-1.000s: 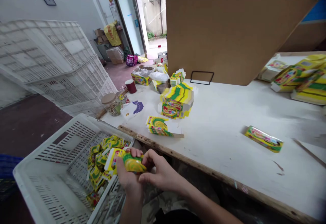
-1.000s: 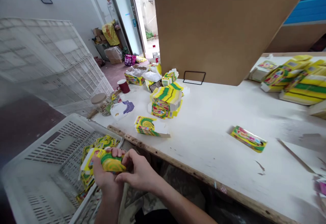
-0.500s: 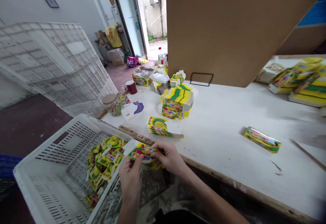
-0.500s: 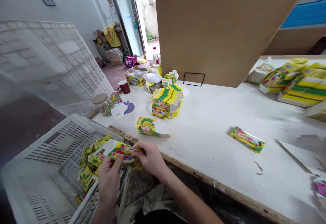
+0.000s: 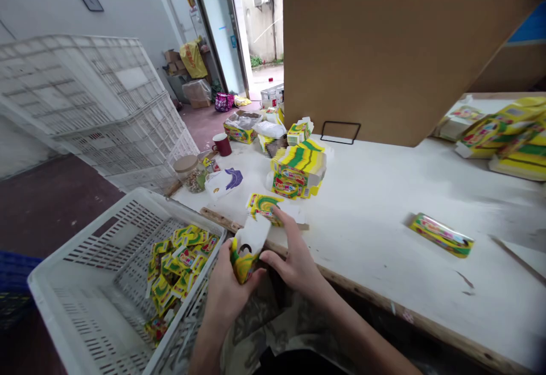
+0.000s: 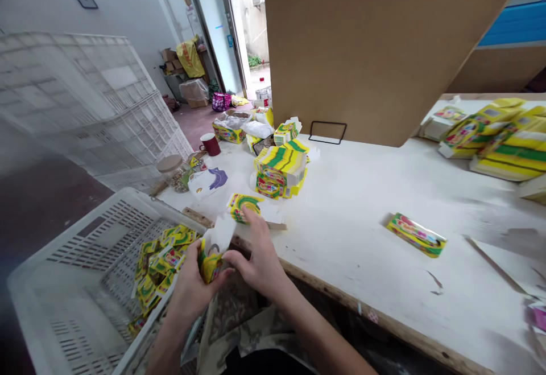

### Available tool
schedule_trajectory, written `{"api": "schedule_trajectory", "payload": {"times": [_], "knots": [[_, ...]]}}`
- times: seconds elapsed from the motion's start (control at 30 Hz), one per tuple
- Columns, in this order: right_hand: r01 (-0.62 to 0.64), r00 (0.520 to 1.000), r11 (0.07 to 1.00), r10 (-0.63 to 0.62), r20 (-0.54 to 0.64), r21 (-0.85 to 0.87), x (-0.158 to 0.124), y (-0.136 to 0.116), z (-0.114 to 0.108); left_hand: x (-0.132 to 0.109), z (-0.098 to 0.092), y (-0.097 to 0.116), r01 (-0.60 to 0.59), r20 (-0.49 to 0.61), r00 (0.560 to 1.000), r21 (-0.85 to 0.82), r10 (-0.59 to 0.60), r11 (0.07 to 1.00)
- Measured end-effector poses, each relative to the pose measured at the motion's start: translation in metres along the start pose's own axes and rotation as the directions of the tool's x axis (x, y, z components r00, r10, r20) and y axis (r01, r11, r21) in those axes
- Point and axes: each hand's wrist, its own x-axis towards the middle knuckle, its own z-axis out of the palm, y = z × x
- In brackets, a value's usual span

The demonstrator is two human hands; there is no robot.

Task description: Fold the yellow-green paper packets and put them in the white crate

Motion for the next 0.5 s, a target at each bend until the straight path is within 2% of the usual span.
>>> {"api": "schedule_trajectory", "payload": {"times": [0.07,0.13,0.2,0.27,0.33,0.37,0.5], "knots": [[-0.210,0.977,0.937,0.189,0.100,0.280,0.000,0.001,0.005,-0.005,0.008,0.000,-0.039,-0.029,0.999,0.050,0.041,0.998],[-0.409,0.911,0.770,0.314,0.266,0.490,0.001,0.000,0.010,-0.010,0.014,0.000,-0.095,-0.040,0.994,0.063,0.097,0.993],[-0.526,0.850,0.621,0.370,0.374,0.581,0.001,-0.003,0.014,-0.015,0.019,0.000,-0.139,-0.033,0.989,0.063,0.142,0.988],[-0.576,0.817,0.550,0.363,0.449,0.604,0.000,-0.004,0.015,-0.017,0.021,0.000,-0.172,-0.035,0.984,0.064,0.175,0.983],[-0.583,0.811,0.543,0.337,0.478,0.605,0.000,-0.002,0.014,-0.017,0.021,-0.002,-0.184,-0.045,0.981,0.062,0.187,0.981],[-0.562,0.824,0.565,0.326,0.462,0.604,0.000,0.000,0.014,-0.016,0.021,-0.002,-0.182,-0.050,0.982,0.059,0.185,0.982],[-0.397,0.913,0.749,0.266,0.308,0.530,-0.001,0.007,0.014,-0.013,0.019,-0.003,-0.196,-0.019,0.980,0.046,0.197,0.979]]}}
